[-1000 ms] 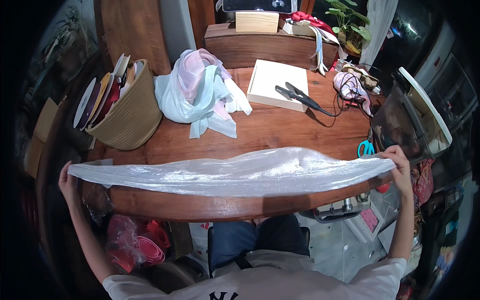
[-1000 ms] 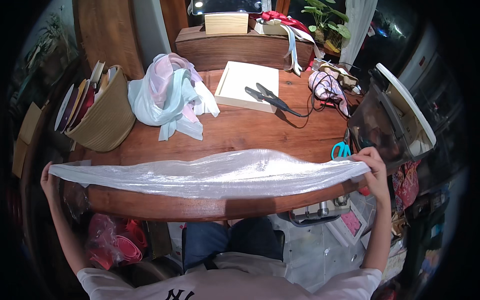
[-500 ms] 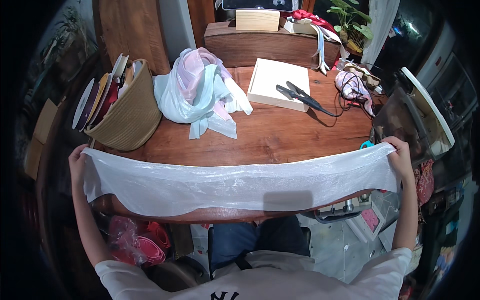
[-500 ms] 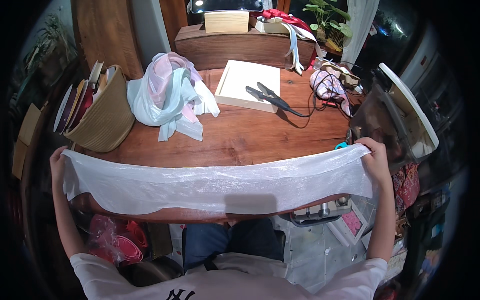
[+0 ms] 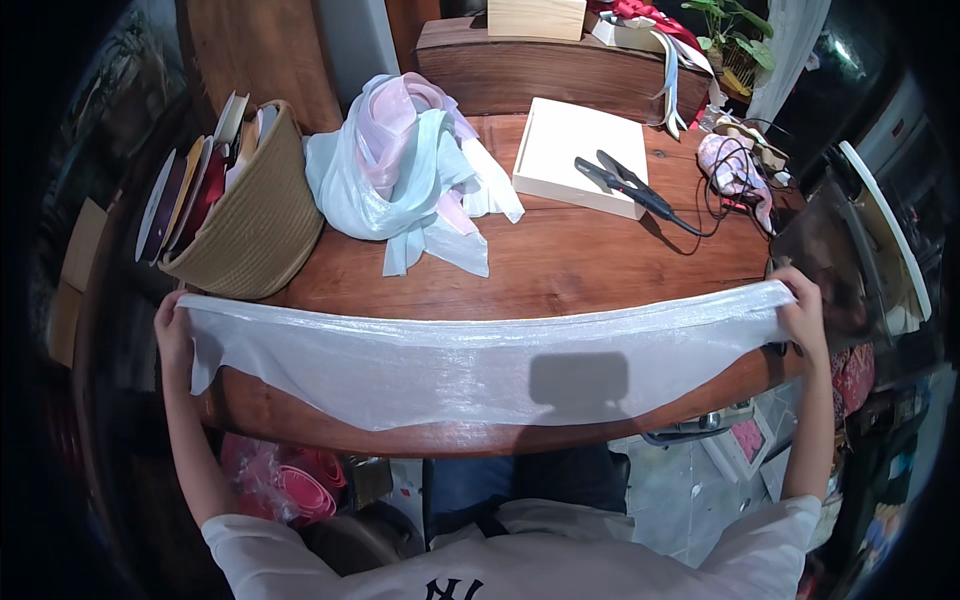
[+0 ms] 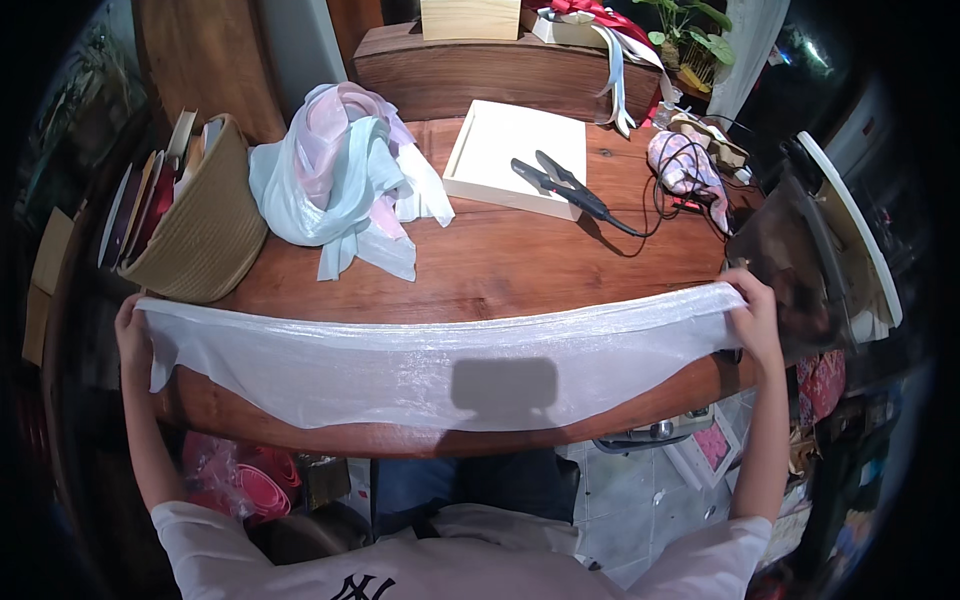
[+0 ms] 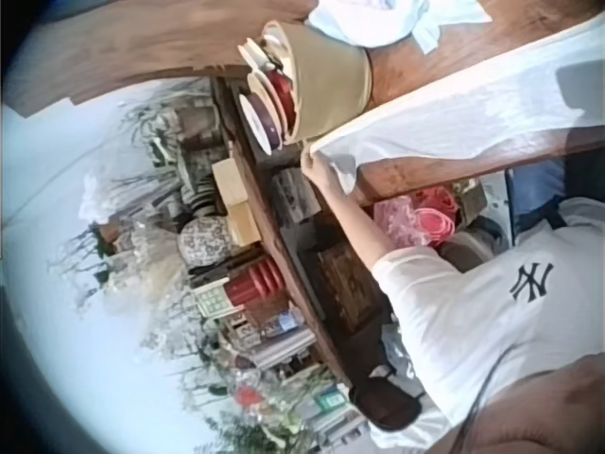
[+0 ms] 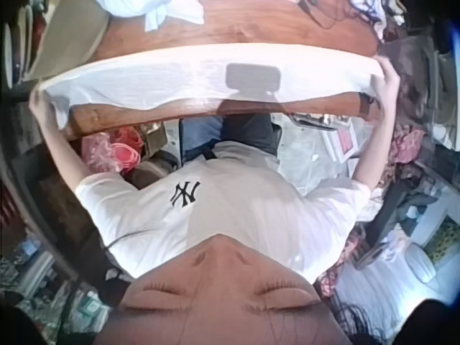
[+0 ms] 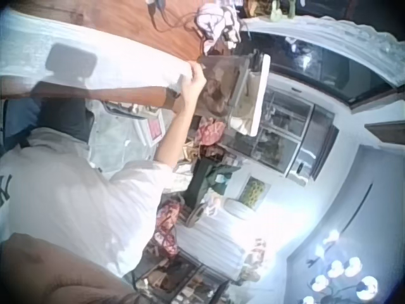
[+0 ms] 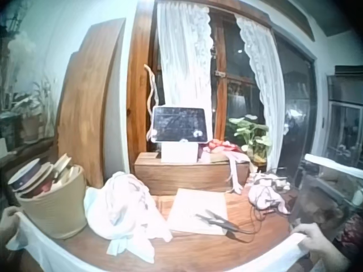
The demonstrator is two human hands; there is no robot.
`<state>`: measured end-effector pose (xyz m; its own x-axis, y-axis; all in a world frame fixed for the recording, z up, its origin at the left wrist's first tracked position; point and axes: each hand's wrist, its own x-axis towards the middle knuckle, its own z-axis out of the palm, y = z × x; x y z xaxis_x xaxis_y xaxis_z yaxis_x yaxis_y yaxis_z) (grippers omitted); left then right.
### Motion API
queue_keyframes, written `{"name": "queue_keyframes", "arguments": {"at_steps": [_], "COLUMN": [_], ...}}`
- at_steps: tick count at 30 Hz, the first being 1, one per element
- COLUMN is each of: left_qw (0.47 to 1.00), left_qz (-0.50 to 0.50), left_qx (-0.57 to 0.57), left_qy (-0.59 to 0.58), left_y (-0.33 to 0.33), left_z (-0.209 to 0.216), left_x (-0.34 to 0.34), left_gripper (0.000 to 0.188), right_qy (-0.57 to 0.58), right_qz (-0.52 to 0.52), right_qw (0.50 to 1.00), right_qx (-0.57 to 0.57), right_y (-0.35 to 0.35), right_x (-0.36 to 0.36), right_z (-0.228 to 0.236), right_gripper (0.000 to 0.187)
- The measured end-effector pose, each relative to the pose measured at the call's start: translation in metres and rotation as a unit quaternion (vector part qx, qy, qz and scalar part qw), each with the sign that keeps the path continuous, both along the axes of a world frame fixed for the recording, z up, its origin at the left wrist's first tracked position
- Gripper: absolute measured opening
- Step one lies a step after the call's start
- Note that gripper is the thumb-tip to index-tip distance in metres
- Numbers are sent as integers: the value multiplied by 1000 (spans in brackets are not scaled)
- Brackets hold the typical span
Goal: The person flattens a strip of fabric ribbon on the table, seals sections using a handheld heat tool, and folds and shapes the fabric into a bow by hand.
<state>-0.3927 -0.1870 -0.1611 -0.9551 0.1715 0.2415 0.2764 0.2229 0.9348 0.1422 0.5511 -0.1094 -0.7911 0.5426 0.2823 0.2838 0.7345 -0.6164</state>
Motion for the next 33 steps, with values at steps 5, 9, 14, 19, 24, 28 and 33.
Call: {"name": "queue_keyframes", "arguments": {"at_steps": [5,9,14,19,24,28,33], "left_qw": [999,999,997,992,989,988,987], "left_qz": [34,23,-7,-9,12,47,66], "left_qx": [17,20,-68,-117,-137,-138,-148], "left_qy": [2,-10,-25,-46,-60,-53,13], "left_y": [-101,-135,-116,-73,-60,-58,-64], "left_z": [38,73,80,29,-9,-20,-18], "left_x": [24,35,30,18,11,0,-20], "left_gripper": [18,14,10,12,17,17,17], "right_qy": [10,45,1,-56,-51,-60,74], "right_qz": [11,-17,11,-23,22,31,-15], "right_qw": [993,990,992,995,997,994,992], "right_qx": [-115,-129,-124,-84,45,83,99], "right_y": [-3,-9,1,1,4,7,15], "right_x": [61,83,56,6,-17,-31,-28], "right_z": [30,61,72,28,-14,-26,-34], "right_gripper": [14,10,12,11,13,16,27]}}
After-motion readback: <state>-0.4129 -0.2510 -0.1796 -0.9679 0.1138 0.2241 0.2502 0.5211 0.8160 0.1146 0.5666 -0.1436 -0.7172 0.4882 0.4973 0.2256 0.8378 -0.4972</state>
